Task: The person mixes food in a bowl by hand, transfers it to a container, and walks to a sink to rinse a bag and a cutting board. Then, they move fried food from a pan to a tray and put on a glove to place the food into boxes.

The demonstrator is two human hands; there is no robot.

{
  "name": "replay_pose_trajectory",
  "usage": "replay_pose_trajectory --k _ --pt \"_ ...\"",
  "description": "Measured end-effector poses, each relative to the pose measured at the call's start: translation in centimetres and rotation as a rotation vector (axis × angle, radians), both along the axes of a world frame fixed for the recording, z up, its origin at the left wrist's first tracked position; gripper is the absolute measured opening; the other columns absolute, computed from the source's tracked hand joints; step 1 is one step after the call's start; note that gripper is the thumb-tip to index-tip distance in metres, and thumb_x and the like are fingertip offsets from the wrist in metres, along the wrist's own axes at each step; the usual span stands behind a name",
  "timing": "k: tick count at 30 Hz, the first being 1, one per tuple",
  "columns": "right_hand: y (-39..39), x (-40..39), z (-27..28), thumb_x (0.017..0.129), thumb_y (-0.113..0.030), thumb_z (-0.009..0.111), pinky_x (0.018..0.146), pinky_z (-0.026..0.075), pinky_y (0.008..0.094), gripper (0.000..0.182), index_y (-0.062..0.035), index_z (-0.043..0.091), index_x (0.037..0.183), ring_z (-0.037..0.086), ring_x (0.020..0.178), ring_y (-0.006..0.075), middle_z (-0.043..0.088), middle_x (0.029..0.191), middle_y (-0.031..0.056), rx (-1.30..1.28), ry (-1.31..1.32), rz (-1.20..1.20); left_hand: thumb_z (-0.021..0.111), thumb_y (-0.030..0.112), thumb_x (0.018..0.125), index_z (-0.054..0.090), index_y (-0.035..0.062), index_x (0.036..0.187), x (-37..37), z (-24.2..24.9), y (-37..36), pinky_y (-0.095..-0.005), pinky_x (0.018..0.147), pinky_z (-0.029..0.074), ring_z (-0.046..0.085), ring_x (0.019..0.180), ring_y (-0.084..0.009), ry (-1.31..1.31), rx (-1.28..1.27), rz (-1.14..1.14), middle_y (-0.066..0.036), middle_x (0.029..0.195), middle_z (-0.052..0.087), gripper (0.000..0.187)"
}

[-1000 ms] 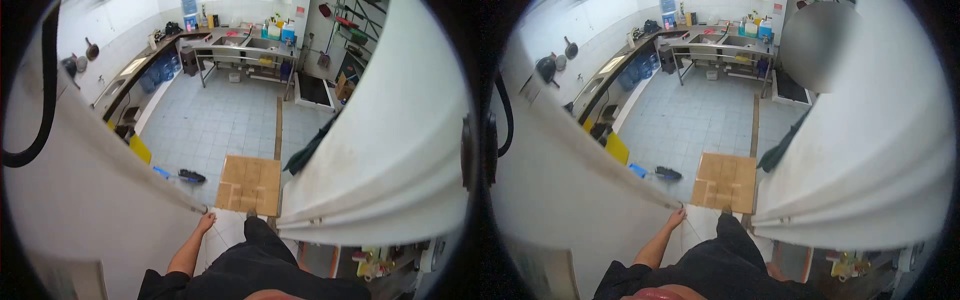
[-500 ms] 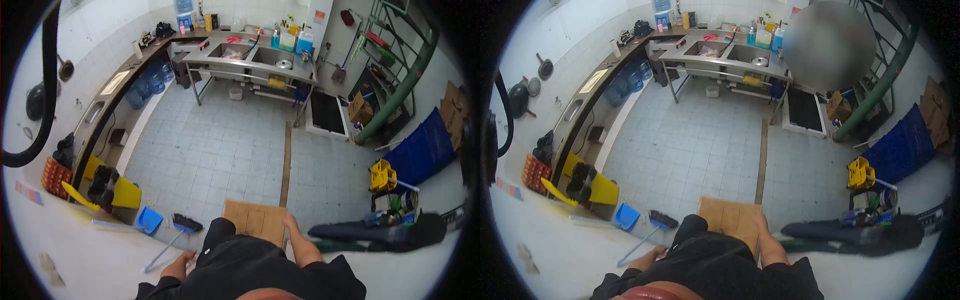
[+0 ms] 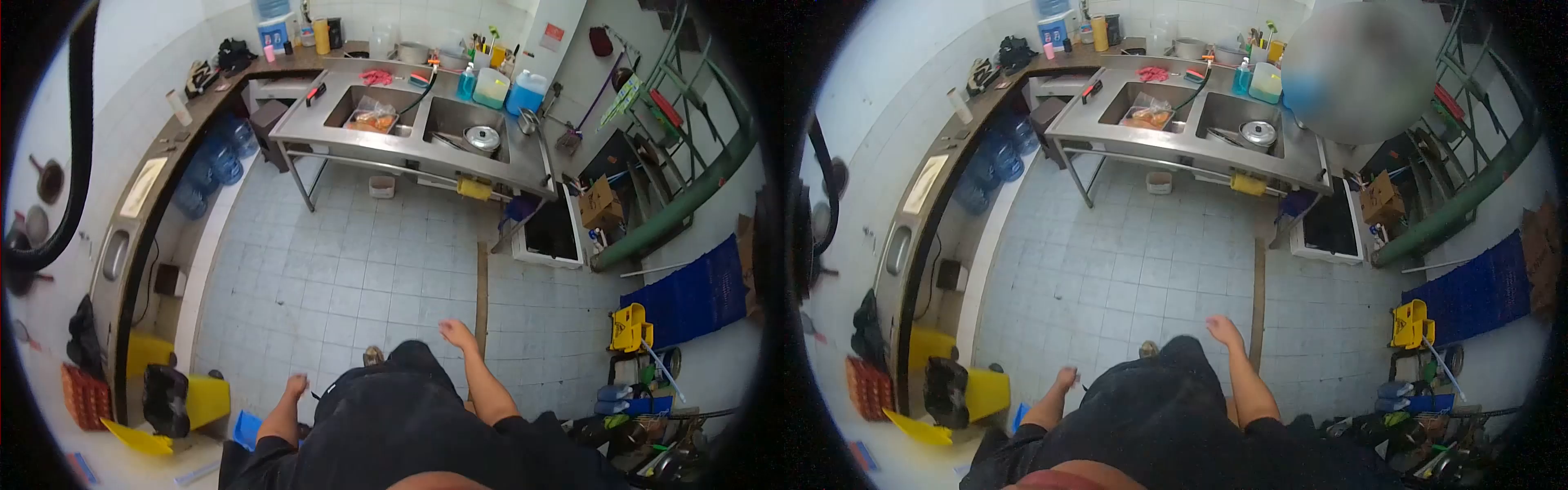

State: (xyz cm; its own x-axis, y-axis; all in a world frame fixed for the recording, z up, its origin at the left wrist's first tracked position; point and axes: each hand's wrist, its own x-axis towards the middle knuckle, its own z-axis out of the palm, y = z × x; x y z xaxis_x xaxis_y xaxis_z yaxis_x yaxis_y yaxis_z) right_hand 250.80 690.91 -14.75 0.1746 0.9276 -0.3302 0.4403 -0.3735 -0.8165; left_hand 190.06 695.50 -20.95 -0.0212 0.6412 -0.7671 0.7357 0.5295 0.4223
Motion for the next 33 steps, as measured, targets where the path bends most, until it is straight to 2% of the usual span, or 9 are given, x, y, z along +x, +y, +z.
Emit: replay_pose_trajectory --k 1,3,9,14,20,22,27,30,33 --pt "-0.8 -0.1 1.9 0.091 -0.012 0.053 0.066 0.053 0.0312 0.03 0.0004 0.06 0.118 0.066 0.079 0.0169 0.069 0.095 0.0119 -0.11 0.16 -0.08 0.052 0.034 0.093 0.064 -0.0054 0.097 1.9 -3.2 6.0 -0.0436 0.074 0.05 0.064 0.085 -0.0289 0.085 0.369 -0.247 -0.021 0.096 0.067 0.042" --pt "-0.8 1.1 3.1 0.092 -0.01 0.054 0.057 0.051 0.0269 0.024 -0.0018 0.063 0.113 0.063 0.066 0.0139 0.066 0.084 0.0071 -0.044 0.214 -0.35 0.049 0.033 0.091 0.063 -0.0016 0.112 13.1 9.9 17.9 -0.0437 0.087 0.049 0.062 0.103 -0.0384 -0.131 0.289 -0.185 -0.026 0.106 0.066 0.043" --pt "7.0 8.8 3.1 0.094 -0.018 0.058 0.05 0.05 0.0249 0.021 -0.0059 0.064 0.111 0.064 0.061 0.0141 0.067 0.085 0.0069 -0.158 0.404 -0.888 0.052 0.033 0.097 0.059 0.0003 0.12 33.2 20.2 44.7 -0.0369 0.088 0.049 0.065 0.102 -0.0311 -0.429 0.614 -0.378 -0.02 0.108 0.067 0.04" --pt "30.9 17.3 7.2 0.098 -0.022 0.057 0.045 0.041 0.0221 0.018 -0.0068 0.065 0.102 0.051 0.053 0.0068 0.061 0.072 0.0003 0.243 0.342 -0.831 0.049 0.028 0.101 0.057 0.0054 0.125 42.1 21.6 56.4 -0.03 0.082 0.049 0.065 0.095 -0.0158 -0.75 0.376 -0.044 -0.008 0.104 0.069 0.034" --pt "68.3 28.3 17.5 0.095 -0.012 0.058 0.057 0.046 0.0229 0.022 -0.0019 0.062 0.114 0.058 0.066 0.009 0.066 0.087 0.0038 0.491 0.404 -0.581 0.05 0.029 0.101 0.059 0.006 0.123 48.2 23.4 73.2 -0.0272 0.077 0.048 0.065 0.092 -0.0143 -0.78 0.416 -0.171 -0.006 0.102 0.069 0.033" --pt "80.0 31.6 19.5 0.093 -0.013 0.061 0.057 0.046 0.0224 0.024 -0.002 0.064 0.113 0.057 0.068 0.0073 0.066 0.089 0.004 0.497 0.261 -0.627 0.05 0.028 0.101 0.059 0.0057 0.123 50.8 23.1 80.4 -0.0268 0.077 0.048 0.065 0.092 -0.0138 -0.769 0.38 -0.166 -0.006 0.101 0.069 0.033" --pt "100.0 38.0 21.8 0.081 -0.046 0.07 0.089 0.049 0.0395 0.065 0.006 0.06 0.119 0.063 0.105 0.0335 0.064 0.112 0.0258 0.291 -0.42 -0.884 0.049 0.028 0.1 0.062 0.0036 0.116 59.3 14.4 96.7 -0.0307 0.074 0.051 0.067 0.084 -0.0171 -0.702 0.31 -0.339 -0.007 0.1 0.069 0.032" --pt "105.3 39.8 23.1 0.081 -0.049 0.068 0.081 0.05 0.0376 0.063 0.0062 0.063 0.11 0.065 0.096 0.0281 0.067 0.103 0.0204 -0.024 -0.435 -0.875 0.05 0.034 0.096 0.067 -0.0005 0.092 65.3 11.3 103.1 -0.0365 0.07 0.052 0.068 0.076 -0.0234 -0.467 0.477 -0.653 -0.016 0.079 0.068 0.038" --pt "107.1 39.4 23.5 0.082 -0.047 0.067 0.071 0.049 0.0345 0.053 0.0032 0.066 0.098 0.063 0.086 0.0225 0.067 0.094 0.013 0.078 -0.216 -0.958 0.051 0.038 0.092 0.068 -0.0001 0.082 70.0 1.9 105.9 -0.0391 0.068 0.052 0.067 0.069 -0.0266 -0.607 0.294 -0.53 -0.017 0.069 0.066 0.043"
